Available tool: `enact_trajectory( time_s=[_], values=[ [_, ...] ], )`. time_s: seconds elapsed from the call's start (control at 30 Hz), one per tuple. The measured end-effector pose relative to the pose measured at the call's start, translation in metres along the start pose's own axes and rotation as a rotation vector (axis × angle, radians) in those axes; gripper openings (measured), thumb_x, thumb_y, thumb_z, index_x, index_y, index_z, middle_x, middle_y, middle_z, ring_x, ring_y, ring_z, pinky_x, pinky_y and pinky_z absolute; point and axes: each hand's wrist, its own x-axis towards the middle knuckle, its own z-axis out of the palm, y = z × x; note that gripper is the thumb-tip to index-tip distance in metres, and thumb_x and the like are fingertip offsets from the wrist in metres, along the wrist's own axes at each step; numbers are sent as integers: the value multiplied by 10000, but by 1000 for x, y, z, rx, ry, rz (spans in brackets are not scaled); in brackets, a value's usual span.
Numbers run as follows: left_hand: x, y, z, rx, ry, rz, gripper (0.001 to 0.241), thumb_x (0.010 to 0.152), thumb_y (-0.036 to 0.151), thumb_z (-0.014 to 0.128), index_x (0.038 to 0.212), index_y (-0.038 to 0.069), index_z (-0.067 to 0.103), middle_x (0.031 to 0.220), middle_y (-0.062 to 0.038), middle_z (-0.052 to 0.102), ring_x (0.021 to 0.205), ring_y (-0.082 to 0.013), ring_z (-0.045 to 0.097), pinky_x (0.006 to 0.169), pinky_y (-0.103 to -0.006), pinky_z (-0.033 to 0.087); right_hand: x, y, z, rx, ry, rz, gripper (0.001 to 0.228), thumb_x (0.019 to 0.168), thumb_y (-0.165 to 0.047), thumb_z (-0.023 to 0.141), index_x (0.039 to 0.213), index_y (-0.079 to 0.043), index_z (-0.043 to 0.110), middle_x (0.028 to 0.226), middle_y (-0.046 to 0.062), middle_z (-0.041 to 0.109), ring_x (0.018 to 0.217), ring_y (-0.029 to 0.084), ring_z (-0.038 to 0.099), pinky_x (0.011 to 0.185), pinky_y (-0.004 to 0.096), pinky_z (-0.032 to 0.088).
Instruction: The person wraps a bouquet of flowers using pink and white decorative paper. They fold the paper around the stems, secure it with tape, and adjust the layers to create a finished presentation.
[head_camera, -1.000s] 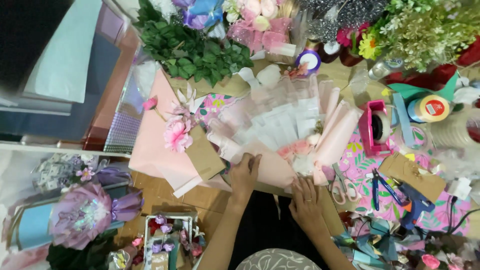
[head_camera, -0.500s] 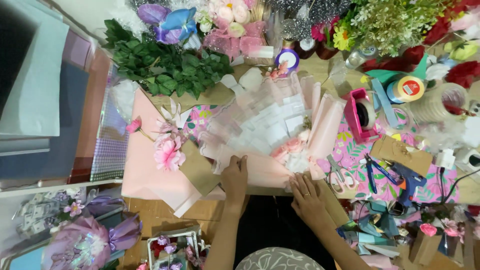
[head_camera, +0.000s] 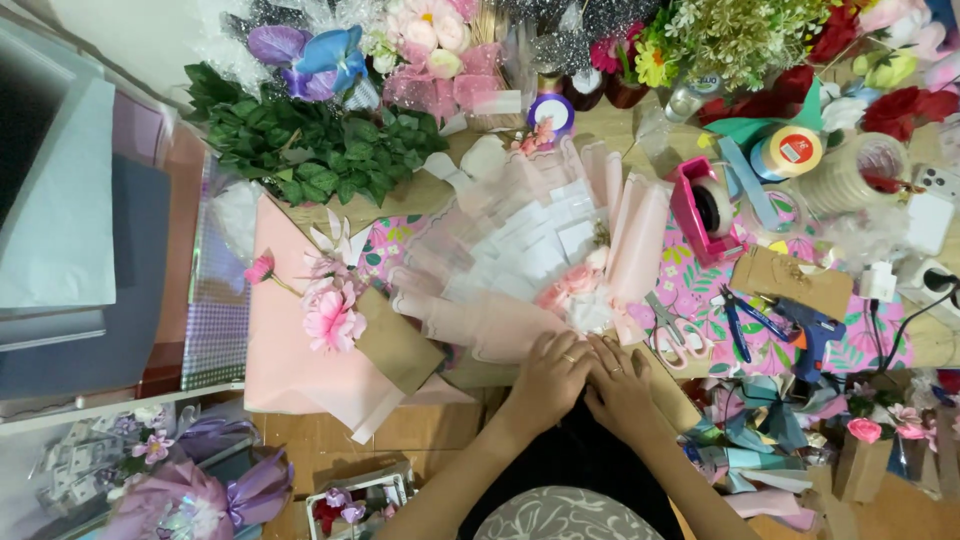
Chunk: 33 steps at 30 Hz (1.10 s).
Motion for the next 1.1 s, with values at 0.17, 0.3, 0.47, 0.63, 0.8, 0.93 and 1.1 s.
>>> enact_trajectory(
  time_s=[0.17,0.3,0.47,0.63,0.8,0.93,1.1],
  values=[
    [-14,-28,26,198,-104,273,65,945,-49,625,943,-74,685,1044,-178,637,1021,-333,576,968,-489,504,-1,5,-6,118,-49,5,714,763,-246,645,1464,-208,510,1634,-14,422,1481,189,398,1139,575,281],
    [-36,-53,62,408,-117,308,111,1004,118,576,1003,92,685,1042,-70,645,1162,-280,585,1045,-462,456,0,10,10,65,-22,55,619,669,-329,714,1277,-285,608,1573,-67,479,1427,170,458,1114,558,338],
    [-49,-62,80,449,-179,335,214,980,172,566,1130,116,706,1144,-44,690,1248,-257,587,1147,-472,419,3,9,8,64,66,4,498,737,-307,648,1235,-289,626,1538,-41,516,1403,172,486,1070,530,349],
    [-30,-62,54,602,-383,383,284,983,226,536,1217,146,677,1237,28,610,1240,-200,521,1107,-378,382,9,1,-18,153,-50,30,664,762,-183,628,1421,-225,547,1606,-21,457,1479,199,400,1129,580,272],
    [-14,-53,49,470,-297,382,155,974,144,580,1048,96,707,1092,-15,643,1133,-246,553,1038,-394,444,7,-13,-21,188,-2,67,676,780,-187,635,1446,-143,526,1600,8,469,1495,206,392,1171,568,248],
    [-7,-55,44,349,-276,374,93,937,81,599,868,78,663,944,-67,596,952,-265,552,860,-399,448,6,-42,-13,246,156,256,532,786,-113,617,1318,-138,607,1559,-8,518,1478,249,426,1179,593,245],
    [-3,-66,40,435,-372,427,155,878,134,634,994,113,734,1014,-36,635,1034,-253,577,1025,-404,437,-7,-117,0,287,560,643,292,904,-36,592,1145,-153,710,1380,109,585,1347,308,546,1093,511,405]
  ],
)
